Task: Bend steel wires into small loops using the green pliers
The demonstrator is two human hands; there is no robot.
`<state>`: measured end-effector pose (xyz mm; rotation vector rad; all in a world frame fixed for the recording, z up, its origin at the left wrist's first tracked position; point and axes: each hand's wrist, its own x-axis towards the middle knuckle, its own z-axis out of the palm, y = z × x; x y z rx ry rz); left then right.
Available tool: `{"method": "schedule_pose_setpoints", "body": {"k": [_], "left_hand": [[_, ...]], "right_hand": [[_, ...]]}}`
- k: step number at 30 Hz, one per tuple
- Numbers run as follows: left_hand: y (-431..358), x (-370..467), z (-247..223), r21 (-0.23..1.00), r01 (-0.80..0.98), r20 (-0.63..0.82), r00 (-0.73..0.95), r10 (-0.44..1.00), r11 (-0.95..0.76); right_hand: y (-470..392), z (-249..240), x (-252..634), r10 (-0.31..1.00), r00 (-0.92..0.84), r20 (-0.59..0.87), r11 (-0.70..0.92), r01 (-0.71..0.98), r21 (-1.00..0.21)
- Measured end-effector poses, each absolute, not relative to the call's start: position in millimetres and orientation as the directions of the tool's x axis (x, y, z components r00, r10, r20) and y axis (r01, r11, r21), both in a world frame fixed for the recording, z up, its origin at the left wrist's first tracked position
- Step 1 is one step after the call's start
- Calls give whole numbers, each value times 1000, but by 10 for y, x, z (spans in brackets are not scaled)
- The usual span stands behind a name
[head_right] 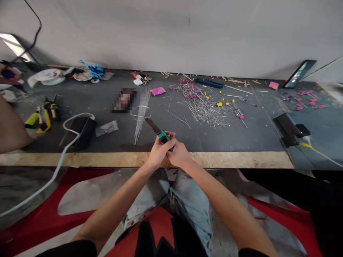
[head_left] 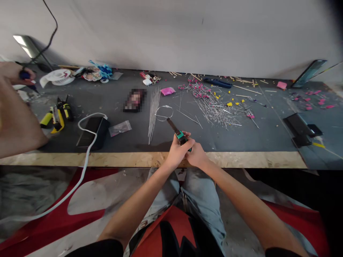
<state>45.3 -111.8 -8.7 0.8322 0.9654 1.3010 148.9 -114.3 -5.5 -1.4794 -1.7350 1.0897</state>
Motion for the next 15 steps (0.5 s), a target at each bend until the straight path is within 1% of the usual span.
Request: {"method": "schedule_pose_setpoints", "body": {"k": [2, 3, 5, 7, 9, 12, 15], "left_hand": [[-1103, 323, -130, 895, -442, -44, 52, 998, 63], [-1085, 246, -136, 880, -474, -7, 31, 999, 21], [-1026, 78, -101, 848, -527, 24, -71, 997, -58], [-947, -84, -1, 841, -520, 56, -188, 981, -148], [-869, -215, 136, 841, -490, 119, -246, 962, -230], [-786, -327, 313, 861, -385, 230, -288, 930, -332], [-737, -366, 384, 889, -253, 292, -326, 899, -381]], "right_hand": [[-1148, -26, 1473, 978, -182, -100, 15, 544, -839], [-1151, -13, 1466, 977, -174, -120, 2, 576, -818], [-1159, 7, 1452, 977, -141, -159, -40, 612, -790], [-1166, 22, 1442, 974, -136, -178, -54, 631, -774], [-1172, 33, 1438, 972, -143, -186, -53, 639, -767], [-1176, 41, 1439, 971, -144, -189, -56, 634, -771], [-1186, 27, 1440, 971, -160, -178, -40, 625, -780]]}}
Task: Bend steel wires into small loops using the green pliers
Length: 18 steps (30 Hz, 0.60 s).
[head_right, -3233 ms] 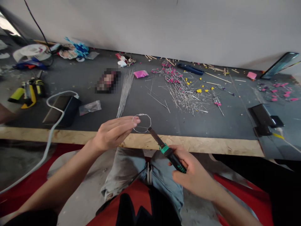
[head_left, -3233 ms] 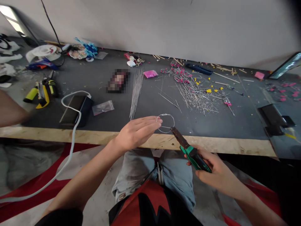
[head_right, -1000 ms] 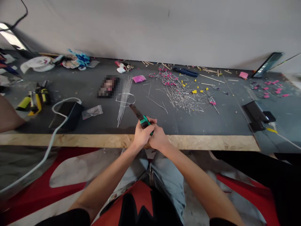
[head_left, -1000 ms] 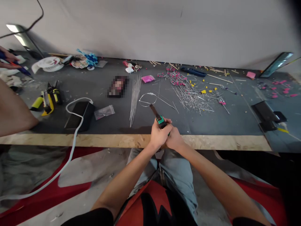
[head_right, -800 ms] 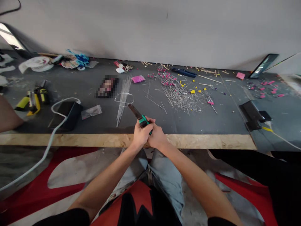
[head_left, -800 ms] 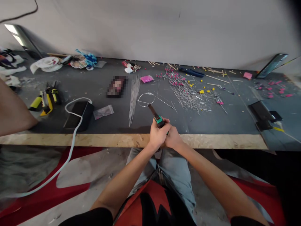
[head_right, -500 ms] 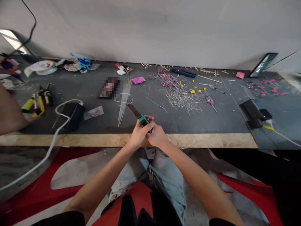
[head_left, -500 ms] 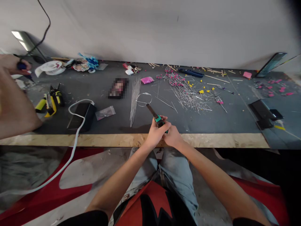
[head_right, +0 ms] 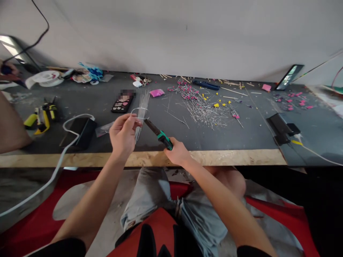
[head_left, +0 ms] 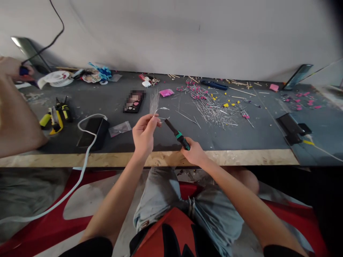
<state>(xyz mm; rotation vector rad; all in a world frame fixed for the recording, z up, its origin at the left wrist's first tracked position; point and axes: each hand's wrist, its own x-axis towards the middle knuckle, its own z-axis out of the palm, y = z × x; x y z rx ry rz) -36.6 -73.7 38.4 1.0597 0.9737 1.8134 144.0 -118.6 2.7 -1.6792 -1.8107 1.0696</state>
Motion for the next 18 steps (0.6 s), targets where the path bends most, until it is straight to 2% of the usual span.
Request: {"method": "schedule_pose_setpoints", "body": {"k": [3, 7, 9, 13, 16, 18], "left_hand": [[-688, -384, 386, 923, -147, 297, -312, 902, -355], [-593, -395, 380, 949, -106, 253, -308, 917, -297], [-510, -380, 365, 955, -140, 210, -301, 930, -261], [-240, -301, 250, 971, -208, 72, -216, 974, -118], [-1, -254, 106, 956, -293, -45, -134, 990, 3], [131, -251, 12, 920, -392, -73, -140, 987, 13]], "right_hand": [[-1198, -9, 1431, 972, -174, -157, -22, 598, -801], [-1173, -9, 1444, 981, -169, -98, -18, 419, -908], [-1132, 36, 1481, 979, -183, -92, -18, 371, -928], [-1009, 163, 1597, 942, -295, -158, 3, 480, -877], [-907, 219, 1704, 918, -309, -249, -99, 431, -897], [-839, 233, 1802, 900, -298, -318, -201, 365, -909]]}}
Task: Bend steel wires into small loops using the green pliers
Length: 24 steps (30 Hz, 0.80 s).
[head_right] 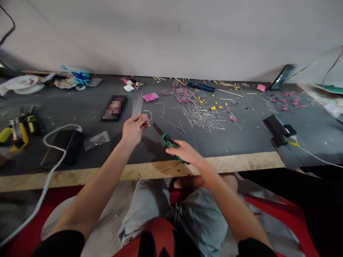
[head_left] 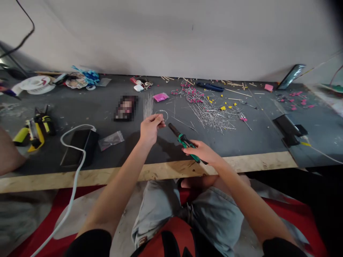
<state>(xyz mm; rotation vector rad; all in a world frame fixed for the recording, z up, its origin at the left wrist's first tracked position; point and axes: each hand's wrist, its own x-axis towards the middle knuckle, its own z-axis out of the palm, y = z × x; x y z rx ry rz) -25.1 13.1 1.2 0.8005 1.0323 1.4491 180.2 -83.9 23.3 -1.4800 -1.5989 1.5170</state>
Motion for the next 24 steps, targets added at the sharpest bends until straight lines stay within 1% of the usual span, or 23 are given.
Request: {"method": "schedule_pose_setpoints", "body": {"k": [2, 3, 5, 6, 8, 10, 12, 13, 15, 17, 18, 19, 20, 21, 22, 23, 24], "left_hand": [[220, -262, -63, 884, -468, -91, -150, 985, 10], [247, -266, -90, 868, -496, -100, -144, 985, 16], [275, -265, -119, 840, -541, -111, -101, 989, 39], [280, -260, -124, 825, -562, -116, -70, 991, 57], [284, -246, -120, 801, -591, -131, -15, 991, 97], [288, -237, -115, 780, -605, -163, 50, 985, 160], [294, -236, -123, 770, -607, -175, 94, 980, 196], [296, -237, -133, 772, -603, -179, 101, 979, 203], [295, -235, -153, 777, -593, -188, 106, 977, 213], [281, -220, -164, 775, -588, -205, 113, 972, 232], [268, -206, -163, 772, -586, -215, 124, 969, 246], [250, -189, -159, 771, -582, -221, 135, 966, 258], [228, -168, -152, 771, -578, -221, 153, 963, 269], [202, -146, -146, 773, -570, -218, 172, 961, 278], [174, -123, -143, 779, -558, -215, 191, 958, 286], [144, -102, -143, 791, -537, -210, 211, 955, 293], [116, -83, -149, 806, -511, -207, 228, 951, 298]], "right_hand": [[-764, 247, 1930, 889, -274, -367, -261, 355, -898], [-719, 257, 2002, 898, -237, -371, -262, 389, -883], [-603, 283, 2147, 911, -163, -378, -246, 522, -817], [-526, 293, 2213, 926, -113, -361, -221, 610, -761], [-336, 297, 2329, 961, -37, -274, -146, 773, -618], [-110, 262, 2424, 985, -49, -167, -32, 893, -449], [116, 193, 2511, 994, -48, -102, 16, 954, -299], [217, 153, 2553, 995, -47, -92, 23, 968, -251], [374, 86, 2617, 994, -54, -95, 32, 977, -211], [452, 63, 2614, 997, -29, -67, 13, 973, -231], [457, 72, 2573, 999, -5, -32, -4, 965, -263], [442, 95, 2501, 999, 31, 34, -18, 948, -316], [409, 125, 2400, 997, 35, 72, -3, 916, -402], [363, 158, 2276, 999, -10, 50, 34, 855, -518], [308, 187, 2137, 999, -54, 1, 41, 761, -647], [251, 207, 1997, 992, -101, -71, 9, 638, -770], [197, 213, 1866, 980, -151, -130, -36, 507, -861]]}}
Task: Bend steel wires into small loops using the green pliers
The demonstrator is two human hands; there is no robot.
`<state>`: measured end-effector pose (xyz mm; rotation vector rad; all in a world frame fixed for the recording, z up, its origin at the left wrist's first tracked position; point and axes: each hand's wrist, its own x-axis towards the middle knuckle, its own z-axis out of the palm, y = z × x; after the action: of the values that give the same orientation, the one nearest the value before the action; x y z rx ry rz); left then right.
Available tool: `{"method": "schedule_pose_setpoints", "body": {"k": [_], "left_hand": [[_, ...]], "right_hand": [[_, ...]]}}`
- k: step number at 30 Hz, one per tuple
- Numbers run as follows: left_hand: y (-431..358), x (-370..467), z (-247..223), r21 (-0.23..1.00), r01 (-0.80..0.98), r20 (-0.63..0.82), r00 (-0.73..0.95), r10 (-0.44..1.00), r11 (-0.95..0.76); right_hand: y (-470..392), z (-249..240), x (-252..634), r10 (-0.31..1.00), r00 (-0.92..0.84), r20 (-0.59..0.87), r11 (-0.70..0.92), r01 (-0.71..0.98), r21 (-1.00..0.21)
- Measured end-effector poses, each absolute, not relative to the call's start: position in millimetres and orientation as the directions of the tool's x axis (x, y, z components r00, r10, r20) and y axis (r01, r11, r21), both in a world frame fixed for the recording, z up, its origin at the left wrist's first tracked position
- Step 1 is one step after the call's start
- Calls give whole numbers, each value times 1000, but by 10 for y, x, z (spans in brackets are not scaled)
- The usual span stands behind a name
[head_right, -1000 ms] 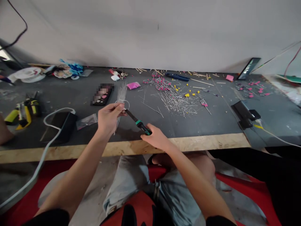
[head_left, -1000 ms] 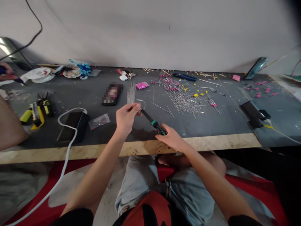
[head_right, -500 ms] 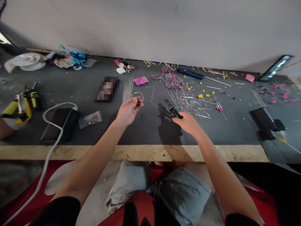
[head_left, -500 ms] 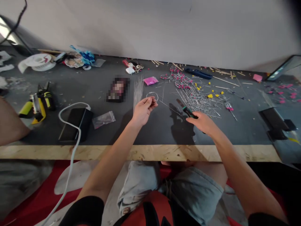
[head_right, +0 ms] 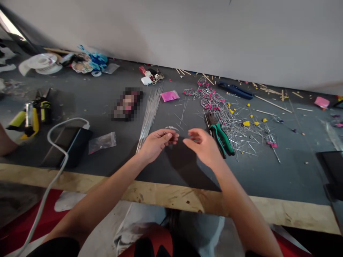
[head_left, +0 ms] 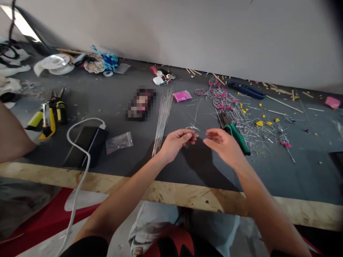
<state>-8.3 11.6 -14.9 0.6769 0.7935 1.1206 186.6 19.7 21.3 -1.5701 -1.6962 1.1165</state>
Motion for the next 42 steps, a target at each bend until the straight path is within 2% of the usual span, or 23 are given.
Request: {"method": "schedule_pose_setpoints", "body": {"k": [1, 3, 6, 10, 15, 18, 21, 24, 26, 28, 30, 33, 36, 42], "left_hand": [[90, -68, -160, 823, -483, -205, 238, 949, 299], [53, -51, -194, 861, -417, -208, 234, 950, 291], [34, -49, -246, 897, -340, -230, 187, 955, 283], [27, -67, -261, 896, -339, -239, 177, 955, 287], [26, -111, -221, 815, -413, -289, 317, 903, 406], [39, -121, -222, 808, -381, -304, 381, 873, 448], [54, -110, -233, 895, -263, -285, 285, 915, 360], [75, -134, -227, 969, -74, -218, 184, 958, 234], [93, -185, -213, 984, 114, -159, 178, 971, 140], [107, -242, -201, 948, 319, -63, 257, 964, -23], [113, -277, -201, 881, 417, 65, 361, 930, -223], [116, -271, -234, 760, 486, 264, 375, 889, -431], [125, -243, -282, 684, 585, 324, 290, 900, -435], [130, -248, -270, 609, 700, 200, 318, 927, -371]], "right_hand": [[150, 205, 1754, 968, -195, -160, -71, 397, -915], [85, 153, 1611, 966, -202, -161, -95, 301, -949], [51, 42, 1574, 974, -179, -142, -85, 292, -953], [50, -47, 1630, 983, -145, -111, -64, 293, -954], [41, -59, 1651, 971, -203, -126, -87, 190, -978], [39, -84, 1654, 960, -242, -142, -106, 157, -982], [59, -120, 1676, 962, -233, -145, -107, 166, -980], [98, -126, 1744, 990, -116, -74, -46, 234, -971], [122, -120, 1799, 999, -2, 46, 44, 371, -928], [130, -132, 1829, 991, 29, 134, 94, 572, -815], [121, -175, 1813, 992, -3, 126, 85, 753, -653], [97, -274, 1730, 995, -27, 94, 69, 872, -485], [102, -338, 1665, 993, -25, 114, 74, 894, -442], [159, -281, 1649, 996, -33, 80, 59, 935, -350]]}}
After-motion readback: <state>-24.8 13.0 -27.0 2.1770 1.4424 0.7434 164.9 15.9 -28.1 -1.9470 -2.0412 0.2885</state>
